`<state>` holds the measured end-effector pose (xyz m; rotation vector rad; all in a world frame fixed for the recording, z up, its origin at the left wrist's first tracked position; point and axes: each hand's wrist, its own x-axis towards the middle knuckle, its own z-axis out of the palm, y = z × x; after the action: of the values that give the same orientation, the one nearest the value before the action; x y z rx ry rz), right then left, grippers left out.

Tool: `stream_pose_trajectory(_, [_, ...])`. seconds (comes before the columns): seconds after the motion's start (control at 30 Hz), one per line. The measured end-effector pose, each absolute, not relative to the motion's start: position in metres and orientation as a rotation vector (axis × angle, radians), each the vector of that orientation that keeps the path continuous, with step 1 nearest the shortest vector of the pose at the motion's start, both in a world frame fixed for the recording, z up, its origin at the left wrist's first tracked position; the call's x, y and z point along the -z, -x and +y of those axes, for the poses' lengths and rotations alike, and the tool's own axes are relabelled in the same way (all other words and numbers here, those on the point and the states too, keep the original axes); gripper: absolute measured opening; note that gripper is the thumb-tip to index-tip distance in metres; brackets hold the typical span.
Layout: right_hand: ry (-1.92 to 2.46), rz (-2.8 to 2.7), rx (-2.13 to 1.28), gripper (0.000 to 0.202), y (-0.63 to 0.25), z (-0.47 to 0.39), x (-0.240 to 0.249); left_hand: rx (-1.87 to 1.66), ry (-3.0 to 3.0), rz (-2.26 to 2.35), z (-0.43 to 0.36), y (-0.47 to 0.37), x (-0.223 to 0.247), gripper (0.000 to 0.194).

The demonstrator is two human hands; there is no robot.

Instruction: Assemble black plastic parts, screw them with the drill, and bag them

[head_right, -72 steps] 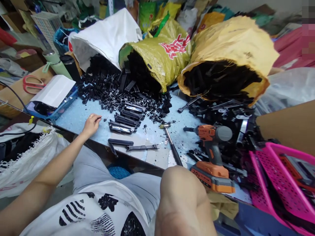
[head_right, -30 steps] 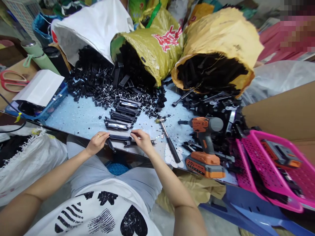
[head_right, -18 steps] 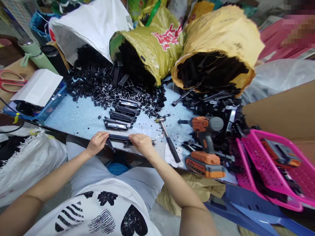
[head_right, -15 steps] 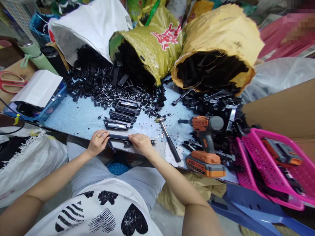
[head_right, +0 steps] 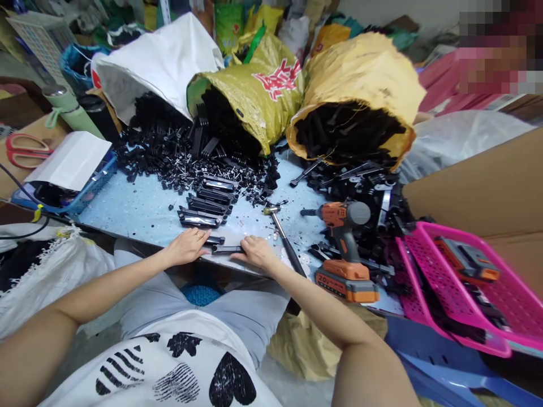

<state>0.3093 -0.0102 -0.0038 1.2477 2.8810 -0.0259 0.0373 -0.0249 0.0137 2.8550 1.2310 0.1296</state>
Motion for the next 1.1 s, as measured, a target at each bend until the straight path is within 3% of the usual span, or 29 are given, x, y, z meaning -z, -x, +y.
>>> stream_pose_trajectory(0.23, [-1.133, 2.800, 0.356, 0.062, -0.304, -0.023, -0.022, -0.110, -2.557, 1.419, -0.015, -0.046, -0.031, 0.056])
stream_pose_trajectory(0.37, [-1.348, 2.641, 0.155, 0.063, -0.278, -0.030, -0.042, 0.005, -2.478, 1.697, -0.020, -0.053, -0.033, 0.061])
stream_pose_trajectory(0.5, [-1.179, 2.848, -0.031, 0.060, -0.254, -0.029, -0.051, 0.035, -2.463, 1.711, -0.026, -0.059, -0.038, 0.062])
stream_pose_trajectory(0.67, [-0.789, 2.959, -0.011, 0.044, -0.247, -0.013, -0.059, 0.042, -2.476, 1.592, -0.033, -0.059, -0.035, 0.062])
stream_pose_trajectory(0.83, [-0.854, 2.991, 0.028, 0.053, -0.259, -0.012, -0.064, -0.101, -2.487, 1.644, -0.031, -0.051, -0.035, 0.059])
stream_pose_trajectory(0.97, [-1.066, 2.972, 0.088, 0.064, -0.283, -0.025, -0.071, -0.234, -2.702, 1.379, -0.033, -0.038, -0.046, 0.062])
stream_pose_trajectory(1.1, [-0.672, 3.328, 0.530, 0.066, -0.295, -0.051, -0.093, -0.675, -2.692, 0.804, -0.064, -0.036, -0.063, 0.071])
